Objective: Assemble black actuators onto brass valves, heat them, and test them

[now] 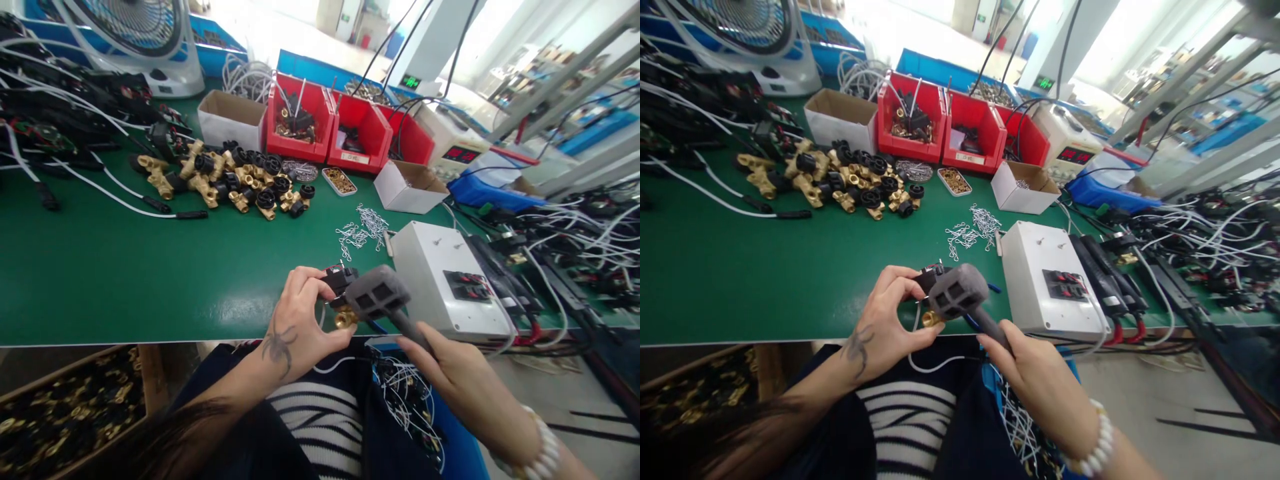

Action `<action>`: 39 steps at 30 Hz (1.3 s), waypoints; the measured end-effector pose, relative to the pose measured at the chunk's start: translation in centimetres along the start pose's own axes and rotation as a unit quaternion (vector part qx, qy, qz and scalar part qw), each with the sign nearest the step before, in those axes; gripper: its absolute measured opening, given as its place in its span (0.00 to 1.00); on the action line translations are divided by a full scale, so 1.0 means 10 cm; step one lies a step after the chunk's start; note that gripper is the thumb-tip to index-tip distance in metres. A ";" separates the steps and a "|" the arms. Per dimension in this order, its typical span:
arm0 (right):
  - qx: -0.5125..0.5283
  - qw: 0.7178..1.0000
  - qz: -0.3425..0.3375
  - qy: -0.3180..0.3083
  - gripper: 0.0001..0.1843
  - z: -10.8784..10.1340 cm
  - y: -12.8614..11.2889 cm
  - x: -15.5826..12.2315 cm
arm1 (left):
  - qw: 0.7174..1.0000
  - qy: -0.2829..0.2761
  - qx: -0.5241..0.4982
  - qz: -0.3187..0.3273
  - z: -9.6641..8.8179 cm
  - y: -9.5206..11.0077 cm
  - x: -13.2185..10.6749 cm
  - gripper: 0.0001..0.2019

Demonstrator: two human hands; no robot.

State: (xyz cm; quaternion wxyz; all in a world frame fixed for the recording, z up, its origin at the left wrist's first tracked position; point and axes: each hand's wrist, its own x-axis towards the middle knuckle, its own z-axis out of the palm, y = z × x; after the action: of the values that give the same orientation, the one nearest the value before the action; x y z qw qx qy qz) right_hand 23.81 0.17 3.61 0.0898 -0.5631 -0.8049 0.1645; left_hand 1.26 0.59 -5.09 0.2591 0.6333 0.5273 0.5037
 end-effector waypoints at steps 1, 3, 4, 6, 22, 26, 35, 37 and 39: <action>0.006 1.000 -0.003 -0.015 0.26 0.02 -0.01 0.02 | 1.000 0.002 0.000 0.001 0.00 0.00 0.00 0.17; 0.046 0.999 0.002 0.000 0.24 0.02 -0.04 0.07 | 1.000 0.000 0.000 0.006 0.00 -0.01 0.00 0.17; 0.077 0.997 0.003 0.011 0.22 0.01 -0.06 0.11 | 1.000 -0.002 -0.002 0.010 0.00 -0.01 0.00 0.17; 0.144 0.990 0.000 0.006 0.19 0.02 -0.11 0.19 | 1.000 -0.007 -0.003 0.016 0.00 -0.01 -0.01 0.16; 0.290 0.942 -0.095 -0.142 0.22 0.37 -0.08 0.68 | 0.997 0.009 -0.072 -0.028 -0.01 -0.01 -0.04 0.17; 0.277 0.952 -0.088 -0.099 0.21 0.34 -0.10 0.61 | 0.997 0.006 -0.075 -0.033 -0.01 0.00 -0.03 0.16; 0.104 0.991 -0.039 0.076 0.17 0.00 -0.06 0.02 | 0.998 -0.002 -0.056 -0.017 -0.03 -0.01 -0.02 0.16; 0.014 0.997 -0.059 0.045 0.17 -0.02 -0.06 -0.06 | 0.998 -0.001 -0.056 -0.011 -0.03 -0.01 -0.02 0.15; -0.008 0.997 -0.060 0.045 0.19 -0.04 -0.06 -0.11 | 0.998 -0.003 -0.054 -0.015 -0.03 0.00 -0.03 0.15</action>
State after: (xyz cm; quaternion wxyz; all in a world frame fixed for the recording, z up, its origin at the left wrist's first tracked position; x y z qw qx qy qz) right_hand 23.80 -0.94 4.28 0.1312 -0.5214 -0.8337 0.1262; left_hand 1.04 0.32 -5.11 0.3019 0.6119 0.5077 0.5259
